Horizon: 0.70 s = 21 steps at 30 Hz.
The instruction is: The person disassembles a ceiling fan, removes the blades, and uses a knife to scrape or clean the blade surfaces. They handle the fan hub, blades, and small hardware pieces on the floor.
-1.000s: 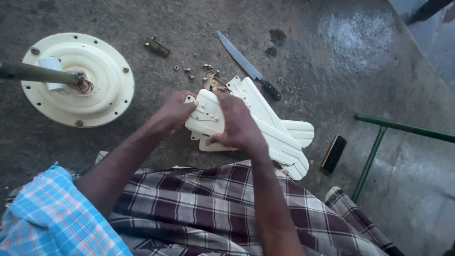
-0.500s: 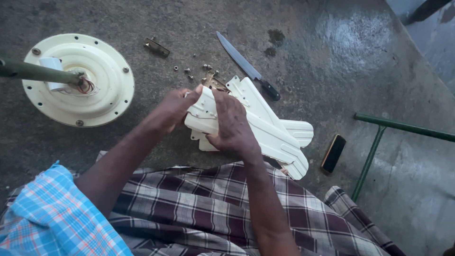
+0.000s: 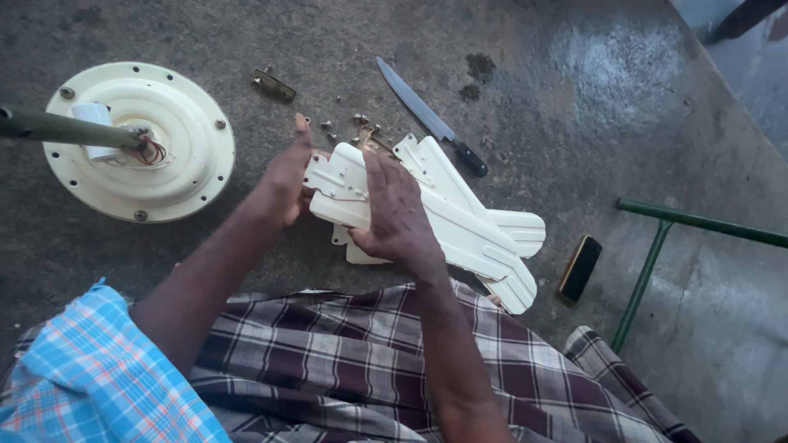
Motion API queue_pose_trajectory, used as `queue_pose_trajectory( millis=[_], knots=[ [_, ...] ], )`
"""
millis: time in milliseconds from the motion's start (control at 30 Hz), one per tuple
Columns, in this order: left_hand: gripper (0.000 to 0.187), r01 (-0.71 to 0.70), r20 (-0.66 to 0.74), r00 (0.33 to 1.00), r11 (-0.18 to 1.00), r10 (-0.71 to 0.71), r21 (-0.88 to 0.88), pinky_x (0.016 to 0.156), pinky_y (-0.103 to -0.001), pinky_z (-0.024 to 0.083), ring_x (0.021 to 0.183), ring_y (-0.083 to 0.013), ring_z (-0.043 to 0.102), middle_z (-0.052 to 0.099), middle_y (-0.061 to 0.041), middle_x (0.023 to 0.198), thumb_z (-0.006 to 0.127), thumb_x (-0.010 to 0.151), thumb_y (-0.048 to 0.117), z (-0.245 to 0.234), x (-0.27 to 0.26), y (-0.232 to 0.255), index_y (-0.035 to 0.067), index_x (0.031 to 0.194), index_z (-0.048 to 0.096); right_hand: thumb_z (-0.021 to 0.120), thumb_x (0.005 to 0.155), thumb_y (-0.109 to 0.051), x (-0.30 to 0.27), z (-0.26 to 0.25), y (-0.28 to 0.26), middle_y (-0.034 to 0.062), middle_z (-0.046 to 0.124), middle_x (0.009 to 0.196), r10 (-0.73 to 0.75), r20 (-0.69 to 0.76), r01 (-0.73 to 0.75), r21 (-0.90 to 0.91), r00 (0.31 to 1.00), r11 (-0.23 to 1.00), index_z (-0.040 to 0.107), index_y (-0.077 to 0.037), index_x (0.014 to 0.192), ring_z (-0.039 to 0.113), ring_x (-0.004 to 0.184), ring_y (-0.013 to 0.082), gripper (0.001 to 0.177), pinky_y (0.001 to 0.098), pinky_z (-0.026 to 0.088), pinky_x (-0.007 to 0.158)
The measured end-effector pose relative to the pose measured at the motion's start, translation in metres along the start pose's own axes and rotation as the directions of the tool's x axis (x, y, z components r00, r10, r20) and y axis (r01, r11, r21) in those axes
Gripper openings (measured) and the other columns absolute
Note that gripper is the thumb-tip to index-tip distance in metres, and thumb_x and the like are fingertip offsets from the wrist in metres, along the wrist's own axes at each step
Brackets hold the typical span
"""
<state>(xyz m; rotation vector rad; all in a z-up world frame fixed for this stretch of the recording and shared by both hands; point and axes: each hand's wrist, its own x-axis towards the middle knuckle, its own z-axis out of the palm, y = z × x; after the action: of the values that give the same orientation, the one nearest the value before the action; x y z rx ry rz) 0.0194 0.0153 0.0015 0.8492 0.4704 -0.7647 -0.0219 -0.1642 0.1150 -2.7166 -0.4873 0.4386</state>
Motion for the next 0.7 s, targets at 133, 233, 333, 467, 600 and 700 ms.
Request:
queue_pose_trajectory(
  millis=[133, 233, 333, 467, 600, 700],
  knots=[
    [0.09, 0.026, -0.15, 0.989, 0.995, -0.01, 0.101, 0.085, -0.045, 0.057, 0.1, -0.0267, 0.07, 0.07, -0.017, 0.116, 0.032, 0.09, 0.078, -0.006, 0.001, 0.004, 0.001, 0.127, 0.06, 0.085, 0.063, -0.025, -0.001, 0.001, 0.001, 0.0258, 0.042, 0.145, -0.016, -0.03, 0.017, 0.013, 0.999, 1.0, 0.023, 0.001, 0.155, 0.041, 0.137, 0.0429, 0.114, 0.0513, 0.03, 0.119],
    [0.09, 0.013, -0.185, 0.983, 0.993, 0.009, 0.118, 0.084, -0.043, 0.056, 0.098, -0.0264, 0.068, 0.069, -0.018, 0.116, 0.033, 0.09, 0.079, -0.011, 0.002, 0.006, 0.001, 0.128, 0.058, 0.086, 0.064, -0.025, -0.007, -0.002, 0.005, 0.027, 0.043, 0.147, -0.037, -0.088, 0.041, 0.043, 0.995, 0.998, 0.027, 0.003, 0.154, 0.042, 0.138, 0.0437, 0.11, 0.0504, 0.031, 0.119],
    [0.09, -0.018, -0.199, 0.979, 0.995, 0.038, 0.097, 0.085, -0.043, 0.056, 0.095, -0.0267, 0.066, 0.068, -0.018, 0.112, 0.037, 0.091, 0.079, -0.015, 0.007, 0.006, -0.001, 0.128, 0.058, 0.087, 0.063, -0.025, -0.01, -0.005, 0.013, 0.0274, 0.044, 0.146, -0.021, -0.101, 0.022, 0.012, 0.995, 1.0, 0.031, 0.004, 0.151, 0.041, 0.139, 0.0447, 0.108, 0.0508, 0.031, 0.118],
    [0.078, -0.03, -0.254, 0.966, 0.995, 0.055, 0.099, 0.08, -0.038, 0.058, 0.089, -0.0226, 0.069, 0.069, -0.014, 0.104, 0.042, 0.095, 0.071, -0.017, 0.015, 0.003, 0.0, 0.123, 0.059, 0.086, 0.063, -0.023, -0.015, -0.012, 0.022, 0.0277, 0.045, 0.148, -0.032, -0.145, 0.031, -0.009, 0.989, 0.999, 0.038, 0.004, 0.149, 0.042, 0.14, 0.045, 0.103, 0.0502, 0.033, 0.119],
    [0.039, -0.145, -0.239, 0.952, 0.97, 0.19, 0.197, 0.07, -0.031, 0.056, 0.081, -0.0166, 0.066, 0.067, -0.01, 0.098, 0.059, 0.1, 0.039, -0.012, 0.01, 0.0, 0.003, 0.115, 0.061, 0.088, 0.063, -0.023, -0.022, -0.017, 0.028, 0.0288, 0.045, 0.148, -0.016, -0.157, 0.02, 0.03, 0.988, 0.999, 0.04, 0.004, 0.15, 0.043, 0.139, 0.0463, 0.103, 0.0502, 0.034, 0.119],
    [0.026, -0.182, -0.252, 0.925, 0.914, 0.284, 0.363, 0.068, -0.028, 0.054, 0.08, -0.0138, 0.064, 0.068, -0.009, 0.098, 0.061, 0.103, 0.027, -0.001, -0.002, 0.004, 0.003, 0.112, 0.063, 0.089, 0.061, -0.026, -0.02, -0.017, 0.031, 0.0293, 0.045, 0.147, -0.008, -0.148, 0.006, -0.008, 0.989, 1.0, 0.04, 0.004, 0.149, 0.044, 0.136, 0.0466, 0.106, 0.0502, 0.035, 0.117]
  ],
)
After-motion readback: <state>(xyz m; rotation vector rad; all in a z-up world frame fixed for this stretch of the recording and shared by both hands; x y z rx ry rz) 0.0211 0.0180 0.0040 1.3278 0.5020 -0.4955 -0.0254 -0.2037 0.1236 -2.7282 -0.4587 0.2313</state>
